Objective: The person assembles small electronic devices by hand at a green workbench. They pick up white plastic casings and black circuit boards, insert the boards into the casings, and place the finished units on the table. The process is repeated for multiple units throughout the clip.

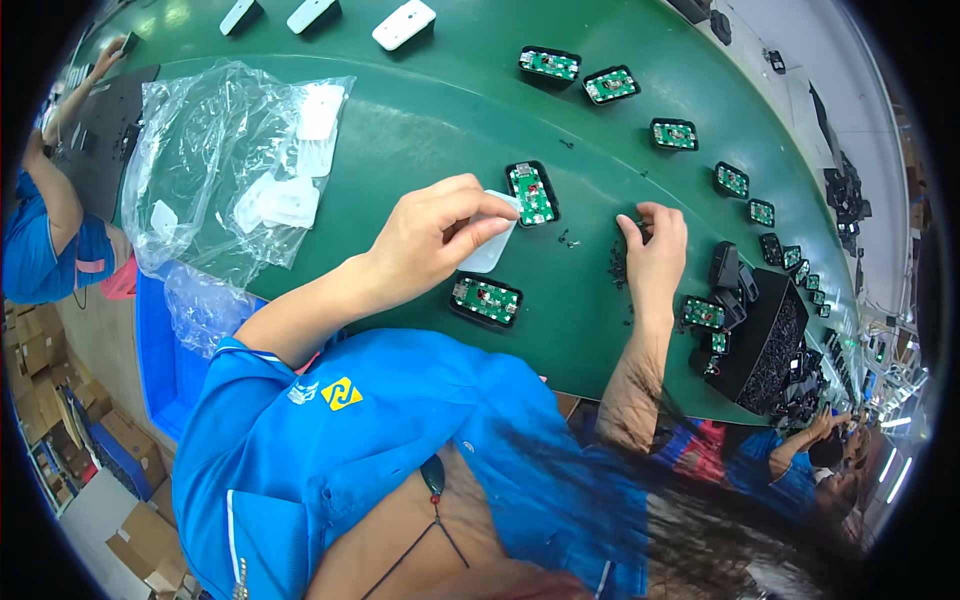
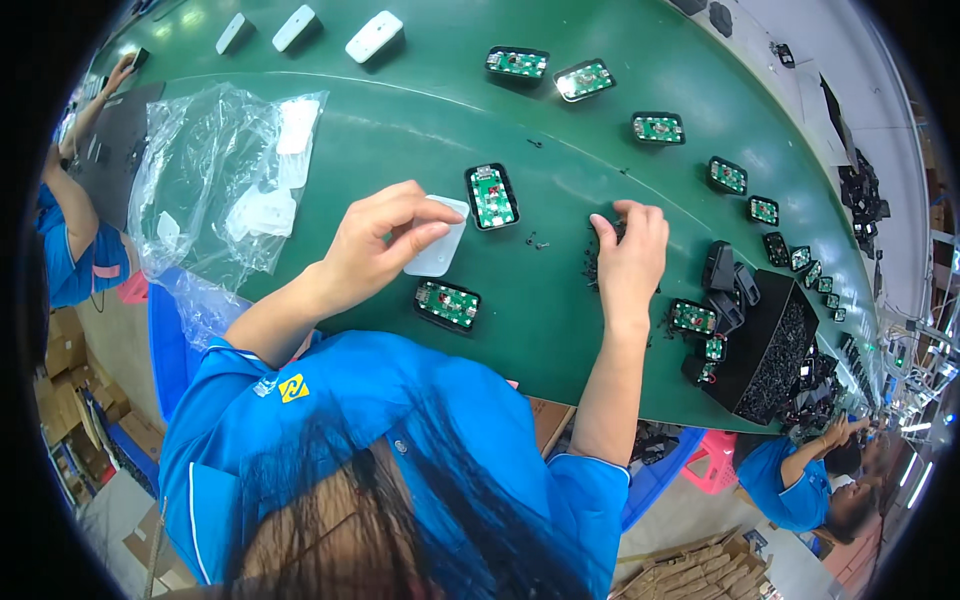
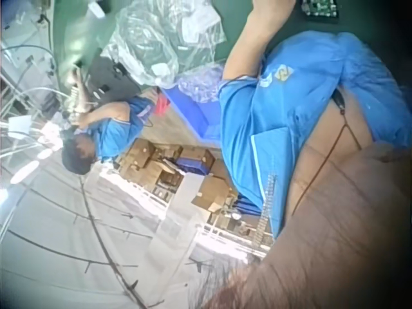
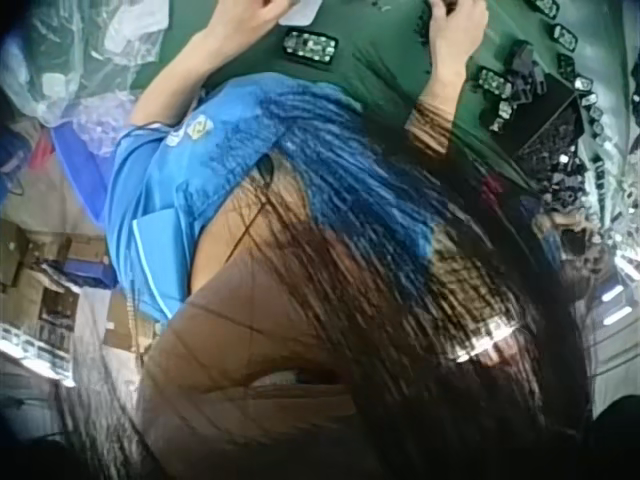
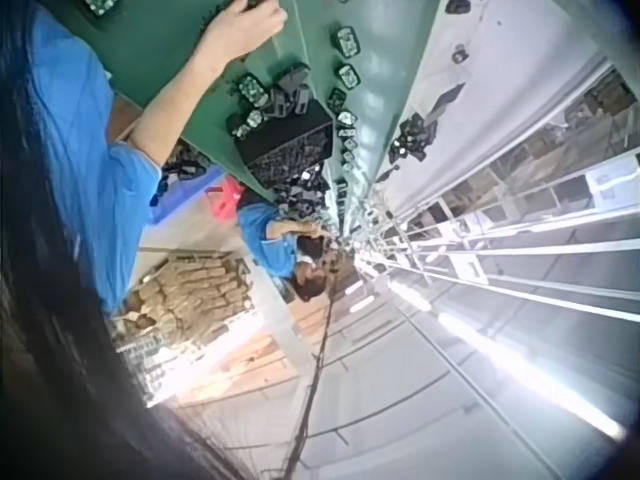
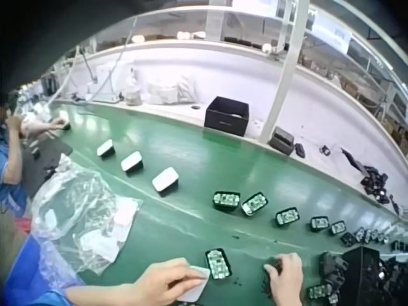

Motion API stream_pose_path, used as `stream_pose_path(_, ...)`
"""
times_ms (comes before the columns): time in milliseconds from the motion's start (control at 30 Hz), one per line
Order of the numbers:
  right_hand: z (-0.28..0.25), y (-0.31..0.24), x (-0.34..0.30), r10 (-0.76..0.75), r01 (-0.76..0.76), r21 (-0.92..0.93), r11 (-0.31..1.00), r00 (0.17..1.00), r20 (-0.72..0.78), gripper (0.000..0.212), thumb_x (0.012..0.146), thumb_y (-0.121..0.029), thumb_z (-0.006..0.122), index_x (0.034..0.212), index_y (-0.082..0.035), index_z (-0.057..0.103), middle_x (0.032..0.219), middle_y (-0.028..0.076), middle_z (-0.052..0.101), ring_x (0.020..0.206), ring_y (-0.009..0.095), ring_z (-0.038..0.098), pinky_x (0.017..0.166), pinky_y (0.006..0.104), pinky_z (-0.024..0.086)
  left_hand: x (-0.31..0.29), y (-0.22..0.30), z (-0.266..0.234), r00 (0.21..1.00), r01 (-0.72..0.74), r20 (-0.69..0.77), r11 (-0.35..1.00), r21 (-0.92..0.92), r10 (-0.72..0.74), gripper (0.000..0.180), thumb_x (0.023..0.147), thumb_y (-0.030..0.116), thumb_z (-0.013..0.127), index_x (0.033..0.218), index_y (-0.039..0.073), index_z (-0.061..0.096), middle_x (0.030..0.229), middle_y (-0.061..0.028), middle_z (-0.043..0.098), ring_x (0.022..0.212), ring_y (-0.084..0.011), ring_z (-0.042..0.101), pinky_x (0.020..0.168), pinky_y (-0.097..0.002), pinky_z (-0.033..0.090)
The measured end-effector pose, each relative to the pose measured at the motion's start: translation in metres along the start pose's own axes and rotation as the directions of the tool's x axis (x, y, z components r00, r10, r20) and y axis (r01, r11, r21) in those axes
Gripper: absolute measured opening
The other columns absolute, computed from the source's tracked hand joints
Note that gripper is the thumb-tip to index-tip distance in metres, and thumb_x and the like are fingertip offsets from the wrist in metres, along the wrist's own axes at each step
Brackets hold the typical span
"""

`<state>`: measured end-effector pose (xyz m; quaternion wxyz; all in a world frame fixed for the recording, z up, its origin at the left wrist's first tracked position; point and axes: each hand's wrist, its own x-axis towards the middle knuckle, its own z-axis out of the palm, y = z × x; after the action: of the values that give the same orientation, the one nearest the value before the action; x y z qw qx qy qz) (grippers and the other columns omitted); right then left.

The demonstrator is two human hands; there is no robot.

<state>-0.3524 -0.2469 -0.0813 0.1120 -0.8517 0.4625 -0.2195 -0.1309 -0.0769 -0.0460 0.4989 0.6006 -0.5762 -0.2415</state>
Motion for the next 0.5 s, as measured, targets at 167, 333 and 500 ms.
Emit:
stream_pose_path(167,0.003,0.004,-0.002,0.000,0.001,-0.033,0.999,0.999,0.041,0.011,0.080,-0.011,0.064,0.082,-0.003,0.055,0.083,0.009,0.055,0.080,0.028,0.052,0.071,0.0386,0.043,0.000,-0.002,0.001,0.999,0.026,0.030,1.000,-0.012,-0.026,0.014,0.083,0.003,0.062,0.096,0.004,0.067,0.073,-0.0052,0.054,0.060,-0.0133,0.047,0.054,-0.0263,0.038)
stream_pose_path(333,0.000,0.008,-0.003,0.024,-0.034,-0.120,0.992,0.997,-0.080,0.011,0.082,-0.013,0.061,0.080,-0.005,0.054,0.079,0.008,0.057,0.078,0.028,0.053,0.069,0.0388,0.043,-0.003,-0.001,-0.001,1.000,0.020,0.013,1.000,-0.011,-0.019,0.014,0.083,0.004,0.062,0.096,0.005,0.067,0.072,-0.0048,0.053,0.060,-0.0126,0.047,0.054,-0.0256,0.037)
stream_pose_path(500,-0.016,0.004,-0.006,0.088,-0.126,-0.153,0.980,0.968,-0.235,0.010,0.083,-0.012,0.061,0.083,-0.004,0.056,0.078,0.008,0.059,0.069,0.025,0.055,0.062,0.0358,0.044,-0.002,0.001,0.001,0.999,0.015,0.031,1.000,-0.025,-0.014,0.013,0.083,0.004,0.062,0.095,0.005,0.067,0.072,-0.0047,0.053,0.060,-0.0126,0.048,0.054,-0.0254,0.038)
